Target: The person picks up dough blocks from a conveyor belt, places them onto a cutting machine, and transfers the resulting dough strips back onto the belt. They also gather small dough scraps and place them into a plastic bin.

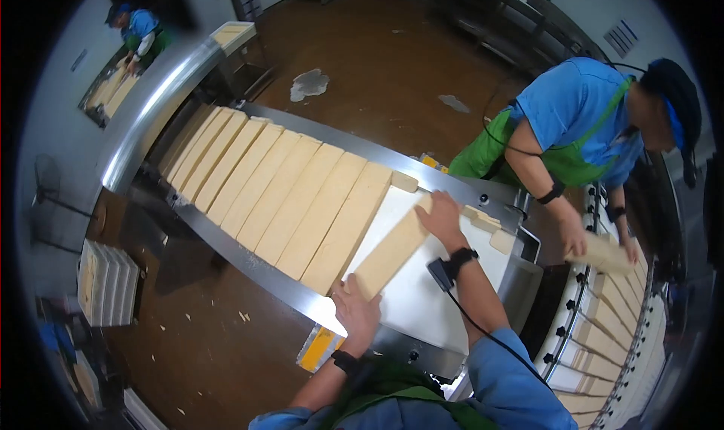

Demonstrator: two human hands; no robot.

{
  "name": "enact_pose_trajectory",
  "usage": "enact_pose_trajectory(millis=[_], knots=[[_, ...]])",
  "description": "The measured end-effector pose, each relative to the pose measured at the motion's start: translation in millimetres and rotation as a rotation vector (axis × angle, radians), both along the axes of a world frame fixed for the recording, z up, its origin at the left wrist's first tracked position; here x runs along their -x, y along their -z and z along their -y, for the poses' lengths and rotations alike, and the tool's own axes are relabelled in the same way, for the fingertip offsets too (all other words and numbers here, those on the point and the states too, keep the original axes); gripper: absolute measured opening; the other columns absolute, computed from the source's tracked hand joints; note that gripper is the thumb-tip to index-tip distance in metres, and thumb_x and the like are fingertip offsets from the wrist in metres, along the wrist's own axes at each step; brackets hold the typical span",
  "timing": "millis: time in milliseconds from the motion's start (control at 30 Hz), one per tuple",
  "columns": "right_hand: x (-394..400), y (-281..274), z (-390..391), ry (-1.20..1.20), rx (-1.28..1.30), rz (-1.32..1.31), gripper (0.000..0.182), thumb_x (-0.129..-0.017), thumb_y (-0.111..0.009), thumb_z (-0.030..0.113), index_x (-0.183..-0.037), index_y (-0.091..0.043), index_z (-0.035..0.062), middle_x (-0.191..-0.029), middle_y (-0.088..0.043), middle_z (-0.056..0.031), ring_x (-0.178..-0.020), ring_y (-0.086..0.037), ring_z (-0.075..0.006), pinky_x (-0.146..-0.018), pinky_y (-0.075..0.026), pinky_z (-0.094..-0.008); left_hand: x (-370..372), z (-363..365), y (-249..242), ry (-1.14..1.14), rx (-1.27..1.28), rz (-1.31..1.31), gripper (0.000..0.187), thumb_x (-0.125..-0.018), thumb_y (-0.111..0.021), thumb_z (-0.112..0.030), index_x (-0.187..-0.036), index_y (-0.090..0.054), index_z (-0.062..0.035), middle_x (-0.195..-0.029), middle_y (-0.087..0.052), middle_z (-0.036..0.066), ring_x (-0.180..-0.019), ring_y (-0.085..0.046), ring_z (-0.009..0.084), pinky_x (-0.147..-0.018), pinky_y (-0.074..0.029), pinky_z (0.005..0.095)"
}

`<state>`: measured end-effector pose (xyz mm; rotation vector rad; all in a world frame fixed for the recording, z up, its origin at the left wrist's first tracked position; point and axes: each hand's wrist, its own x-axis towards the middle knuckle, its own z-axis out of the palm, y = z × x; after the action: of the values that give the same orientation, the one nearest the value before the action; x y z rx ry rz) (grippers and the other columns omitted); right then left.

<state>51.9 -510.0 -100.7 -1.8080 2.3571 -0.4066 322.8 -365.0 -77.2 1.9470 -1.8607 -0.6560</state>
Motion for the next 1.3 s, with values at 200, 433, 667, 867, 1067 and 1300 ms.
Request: enact_pose_trajectory(millis=[200,433,667,867,1067,1300], knots=[[58,-25,-168,0.483,0.029,0.104,0.070,-0.089,-0.076,0.042,-0.131,-0.053,-0.0089,-0.124,-0.061,-0.0290,-0.117,-0.059,-0.0466,-0.107,-0.045,-0.0516,13,1,-10,0.490,-0.014,0.045,0.089,-0.069,-0.092,-0.028,-0.144,-0.047,-0.0104,-0.144,-0.042,0.027,-0.126,-0.052,0.0445,-0.100,-0.050,0.0501],[34,-12,-230,0.688,0.116,0.113,0.067,-0.089,-0.070,0.048,-0.124,-0.059,-0.0079,-0.111,-0.063,-0.0247,-0.104,-0.059,-0.0424,-0.098,-0.046,-0.0511,40,-6,16,0.621,-0.031,0.063,0.087,-0.068,-0.088,-0.016,-0.144,-0.046,-0.0079,-0.138,-0.048,0.024,-0.123,-0.054,0.0460,-0.103,-0.046,0.0556],[44,-88,-443,1.087,0.649,0.136,0.062,-0.091,-0.071,0.037,-0.134,-0.054,-0.0028,-0.120,-0.058,-0.0257,-0.113,-0.053,-0.0453,-0.101,-0.043,-0.0521,125,-121,-28,0.909,0.287,-0.149,0.074,-0.072,-0.079,0.000,-0.141,-0.052,-0.0096,-0.138,-0.047,0.025,-0.123,-0.051,0.0467,-0.102,-0.045,0.0525],[87,-123,-707,1.572,0.792,-0.434,0.045,-0.094,-0.069,0.027,-0.127,-0.059,-0.0016,-0.117,-0.063,-0.0244,-0.110,-0.058,-0.0436,-0.096,-0.048,-0.0503,233,-303,-122,1.537,0.198,-0.264,0.084,-0.072,-0.079,-0.001,-0.149,-0.044,-0.0070,-0.140,-0.040,0.026,-0.129,-0.043,0.0470,-0.106,-0.040,0.0520],[93,-126,-904,1.716,0.758,-0.333,0.033,-0.100,-0.060,0.025,-0.120,-0.062,-0.0017,-0.112,-0.066,-0.0226,-0.108,-0.062,-0.0432,-0.093,-0.048,-0.0500,246,-453,-140,1.982,-0.221,-0.333,0.089,-0.075,-0.086,-0.010,-0.149,-0.038,0.0004,-0.130,-0.038,0.027,-0.119,-0.046,0.0462,-0.103,-0.040,0.0508],[137,-76,-986,1.660,0.510,-0.100,0.034,-0.103,-0.054,0.028,-0.121,-0.062,-0.0001,-0.109,-0.065,-0.0252,-0.107,-0.062,-0.0449,-0.092,-0.049,-0.0476,267,-530,-115,1.978,-0.505,-0.183,0.089,-0.078,-0.086,-0.018,-0.149,-0.036,0.0018,-0.130,-0.039,0.032,-0.118,-0.046,0.0512,-0.102,-0.044,0.0502]])
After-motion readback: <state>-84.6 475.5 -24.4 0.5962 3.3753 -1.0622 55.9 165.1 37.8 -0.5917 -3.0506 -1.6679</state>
